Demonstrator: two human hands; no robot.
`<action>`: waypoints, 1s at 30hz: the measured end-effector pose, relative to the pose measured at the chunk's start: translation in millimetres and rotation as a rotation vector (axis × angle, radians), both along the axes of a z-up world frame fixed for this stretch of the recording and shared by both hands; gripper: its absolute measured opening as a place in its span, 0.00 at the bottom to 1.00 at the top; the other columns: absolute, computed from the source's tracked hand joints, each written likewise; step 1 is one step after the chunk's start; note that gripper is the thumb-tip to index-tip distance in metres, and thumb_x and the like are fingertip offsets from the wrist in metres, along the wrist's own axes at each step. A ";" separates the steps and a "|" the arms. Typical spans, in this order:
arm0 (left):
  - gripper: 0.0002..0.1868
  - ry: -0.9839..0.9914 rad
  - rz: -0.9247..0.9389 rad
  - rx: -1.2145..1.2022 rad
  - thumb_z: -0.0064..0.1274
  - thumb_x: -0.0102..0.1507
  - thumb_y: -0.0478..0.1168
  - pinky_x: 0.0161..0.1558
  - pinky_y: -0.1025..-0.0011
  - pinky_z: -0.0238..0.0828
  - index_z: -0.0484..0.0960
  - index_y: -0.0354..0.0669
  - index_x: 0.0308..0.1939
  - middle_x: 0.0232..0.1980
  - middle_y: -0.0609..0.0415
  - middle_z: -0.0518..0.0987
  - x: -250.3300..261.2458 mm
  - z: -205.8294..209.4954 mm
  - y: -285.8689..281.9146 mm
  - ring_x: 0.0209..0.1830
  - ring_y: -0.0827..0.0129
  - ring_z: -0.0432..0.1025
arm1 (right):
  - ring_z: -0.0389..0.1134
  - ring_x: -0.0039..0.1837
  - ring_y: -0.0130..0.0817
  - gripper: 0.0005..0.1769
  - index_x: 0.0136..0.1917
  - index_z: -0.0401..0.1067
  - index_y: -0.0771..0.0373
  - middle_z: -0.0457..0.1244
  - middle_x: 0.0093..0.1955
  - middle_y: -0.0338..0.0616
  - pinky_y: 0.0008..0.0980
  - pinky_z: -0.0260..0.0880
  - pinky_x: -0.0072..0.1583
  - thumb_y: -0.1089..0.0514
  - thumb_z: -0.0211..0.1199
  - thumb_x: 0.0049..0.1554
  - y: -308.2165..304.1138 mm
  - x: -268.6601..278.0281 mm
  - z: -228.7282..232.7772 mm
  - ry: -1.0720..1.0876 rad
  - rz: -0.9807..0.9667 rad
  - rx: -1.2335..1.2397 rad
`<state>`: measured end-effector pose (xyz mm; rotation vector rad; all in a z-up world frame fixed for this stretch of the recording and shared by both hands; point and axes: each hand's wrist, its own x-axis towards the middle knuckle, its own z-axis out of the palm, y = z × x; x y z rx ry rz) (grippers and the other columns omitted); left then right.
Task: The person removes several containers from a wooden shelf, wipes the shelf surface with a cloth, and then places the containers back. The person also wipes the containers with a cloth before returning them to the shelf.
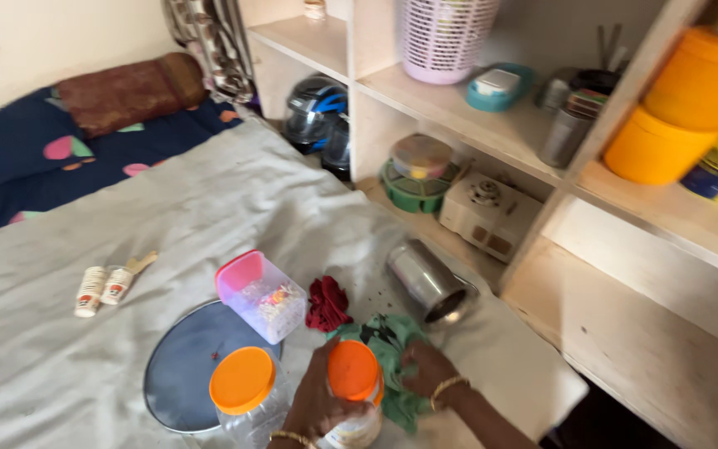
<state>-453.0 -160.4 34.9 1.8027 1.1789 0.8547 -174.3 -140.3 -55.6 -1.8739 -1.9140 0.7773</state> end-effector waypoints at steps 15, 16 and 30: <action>0.64 -0.064 -0.257 -0.008 0.74 0.34 0.46 0.65 0.63 0.68 0.58 0.46 0.72 0.64 0.48 0.73 49.2 59.4 -28.6 0.65 0.54 0.71 | 0.71 0.46 0.27 0.07 0.47 0.77 0.65 0.71 0.43 0.39 0.32 0.73 0.51 0.68 0.69 0.54 -93.9 15.3 266.4 0.929 -0.473 0.396; 0.62 -0.092 -0.271 0.019 0.74 0.34 0.46 0.64 0.62 0.69 0.61 0.46 0.70 0.63 0.48 0.75 56.0 57.9 -28.2 0.64 0.54 0.71 | 0.71 0.47 0.27 0.08 0.48 0.77 0.64 0.71 0.44 0.39 0.32 0.74 0.52 0.69 0.69 0.54 -97.8 6.4 267.2 0.922 -0.389 0.414; 0.42 -0.223 -0.378 0.032 0.72 0.43 0.46 0.57 0.63 0.76 0.75 0.41 0.59 0.56 0.45 0.83 114.1 -47.6 -2.3 0.56 0.54 0.79 | 0.35 0.84 0.58 0.33 0.69 0.72 0.38 0.41 0.81 0.52 0.62 0.36 0.77 0.36 0.70 0.51 -150.3 -78.2 184.5 -0.334 -0.410 0.024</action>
